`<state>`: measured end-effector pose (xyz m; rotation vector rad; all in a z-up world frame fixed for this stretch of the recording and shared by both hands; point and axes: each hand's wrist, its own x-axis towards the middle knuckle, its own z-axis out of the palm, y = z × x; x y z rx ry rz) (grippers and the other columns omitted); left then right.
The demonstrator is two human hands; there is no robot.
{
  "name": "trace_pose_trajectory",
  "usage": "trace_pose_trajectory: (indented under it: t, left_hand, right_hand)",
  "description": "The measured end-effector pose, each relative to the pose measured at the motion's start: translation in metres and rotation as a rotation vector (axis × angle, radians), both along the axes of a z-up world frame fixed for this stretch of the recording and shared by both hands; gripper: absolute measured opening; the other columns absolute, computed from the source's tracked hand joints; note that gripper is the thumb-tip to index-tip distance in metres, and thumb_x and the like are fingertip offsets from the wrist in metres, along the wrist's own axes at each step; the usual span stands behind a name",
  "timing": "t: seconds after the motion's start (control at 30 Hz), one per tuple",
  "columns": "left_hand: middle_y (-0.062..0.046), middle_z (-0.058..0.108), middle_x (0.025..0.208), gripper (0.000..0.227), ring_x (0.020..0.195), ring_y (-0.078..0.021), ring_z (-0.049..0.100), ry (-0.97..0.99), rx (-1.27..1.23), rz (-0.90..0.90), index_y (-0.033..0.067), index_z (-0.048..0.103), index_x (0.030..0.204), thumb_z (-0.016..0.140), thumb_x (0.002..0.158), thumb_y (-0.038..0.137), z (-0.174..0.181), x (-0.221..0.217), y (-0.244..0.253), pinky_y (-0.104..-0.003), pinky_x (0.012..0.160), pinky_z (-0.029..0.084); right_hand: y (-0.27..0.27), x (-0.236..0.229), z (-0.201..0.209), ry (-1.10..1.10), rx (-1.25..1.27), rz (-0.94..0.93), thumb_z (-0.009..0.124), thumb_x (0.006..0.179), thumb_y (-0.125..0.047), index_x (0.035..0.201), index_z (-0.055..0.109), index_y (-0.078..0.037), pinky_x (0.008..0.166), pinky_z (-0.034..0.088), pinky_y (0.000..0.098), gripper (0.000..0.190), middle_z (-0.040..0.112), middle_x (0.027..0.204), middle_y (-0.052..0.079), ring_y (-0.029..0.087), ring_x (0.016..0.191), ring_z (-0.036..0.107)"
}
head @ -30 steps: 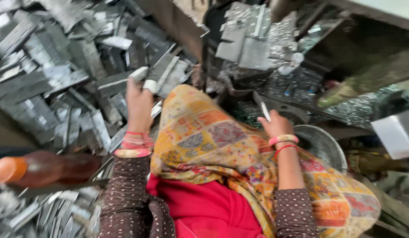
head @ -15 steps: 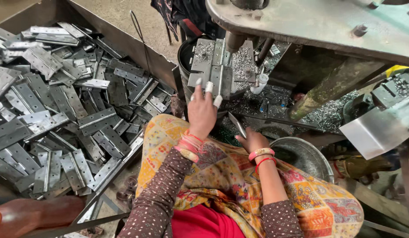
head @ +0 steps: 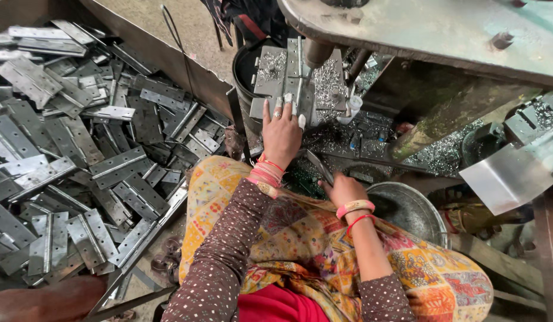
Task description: The person repeatedly picks up metal hinge pieces from a pile, places them under a drill press, and operates the machine to drill holes. The finished pieces are then dropped into a metal bin below.
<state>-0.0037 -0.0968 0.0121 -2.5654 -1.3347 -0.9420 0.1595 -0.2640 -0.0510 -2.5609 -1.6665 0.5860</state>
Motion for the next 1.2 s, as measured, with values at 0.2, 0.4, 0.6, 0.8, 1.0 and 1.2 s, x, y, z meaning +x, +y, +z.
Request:
trace_pose_trajectory:
  t: [0.2, 0.4, 0.6, 0.8, 1.0, 1.2]
  left_hand:
    - [-0.013, 0.065, 0.122, 0.018, 0.119, -0.0312, 0.06, -0.04, -0.04, -0.031, 0.0043, 0.075, 0.087, 0.062, 0.088, 0.016, -0.002, -0.002, 0.006, -0.057, 0.124, 0.022]
    - [-0.014, 0.065, 0.118, 0.024, 0.12, -0.0312, 0.06, -0.034, -0.041, -0.048, 0.0035, 0.076, 0.089, 0.059, 0.092, 0.02, -0.001, -0.007, 0.002, -0.057, 0.124, 0.021]
    - [-0.021, 0.065, 0.124, 0.034, 0.12, -0.0344, 0.061, 0.051, 0.161, 0.078, 0.0003, 0.076, 0.098, 0.055, 0.097, 0.027, -0.008, 0.014, 0.024, -0.056, 0.123, 0.018]
    - [-0.017, 0.066, 0.122, 0.029, 0.122, -0.033, 0.062, 0.111, -0.059, 0.022, -0.0005, 0.076, 0.103, 0.052, 0.096, 0.014, -0.015, 0.025, 0.045, -0.058, 0.126, 0.016]
    - [-0.02, 0.066, 0.127, 0.029, 0.117, -0.0345, 0.062, 0.078, -0.076, -0.016, 0.0018, 0.078, 0.1, 0.052, 0.092, 0.012, -0.011, 0.016, 0.036, -0.059, 0.125, 0.015]
    - [-0.019, 0.065, 0.129, 0.029, 0.125, -0.0342, 0.061, 0.117, 0.007, 0.001, 0.0012, 0.078, 0.1, 0.053, 0.096, 0.016, -0.005, 0.01, 0.036, -0.058, 0.125, 0.015]
  right_hand:
    - [-0.007, 0.004, -0.074, -0.017, 0.012, 0.026, 0.054, 0.098, -0.052, 0.107, 0.065, -0.007, 0.073, 0.058, 0.0539, 0.047, 0.075, 0.086, 0.021, 0.043, 0.081, 0.073]
    - [-0.007, 0.003, -0.054, 0.034, -0.043, -0.031, 0.059, 0.095, -0.051, 0.11, 0.067, -0.006, 0.074, 0.056, 0.0553, 0.048, 0.073, 0.091, 0.022, 0.044, 0.085, 0.071]
    - [0.021, 0.003, 0.027, -0.075, -0.143, 0.025, 0.067, 0.092, -0.056, 0.101, 0.073, -0.003, 0.081, 0.057, 0.0521, 0.055, 0.074, 0.095, 0.025, 0.044, 0.089, 0.073]
    - [0.002, -0.009, 0.012, 0.001, 0.003, -0.037, 0.067, 0.091, -0.05, 0.105, 0.07, -0.004, 0.08, 0.056, 0.054, 0.048, 0.074, 0.093, 0.024, 0.044, 0.089, 0.072]
    - [-0.011, -0.007, -0.019, -0.017, -0.02, -0.075, 0.065, 0.094, -0.049, 0.105, 0.071, -0.006, 0.084, 0.055, 0.0547, 0.045, 0.074, 0.099, 0.023, 0.044, 0.094, 0.071]
    - [0.02, 0.001, 0.021, -0.032, -0.121, 0.005, 0.068, 0.091, -0.053, 0.103, 0.072, -0.005, 0.084, 0.056, 0.053, 0.05, 0.073, 0.099, 0.025, 0.045, 0.094, 0.071]
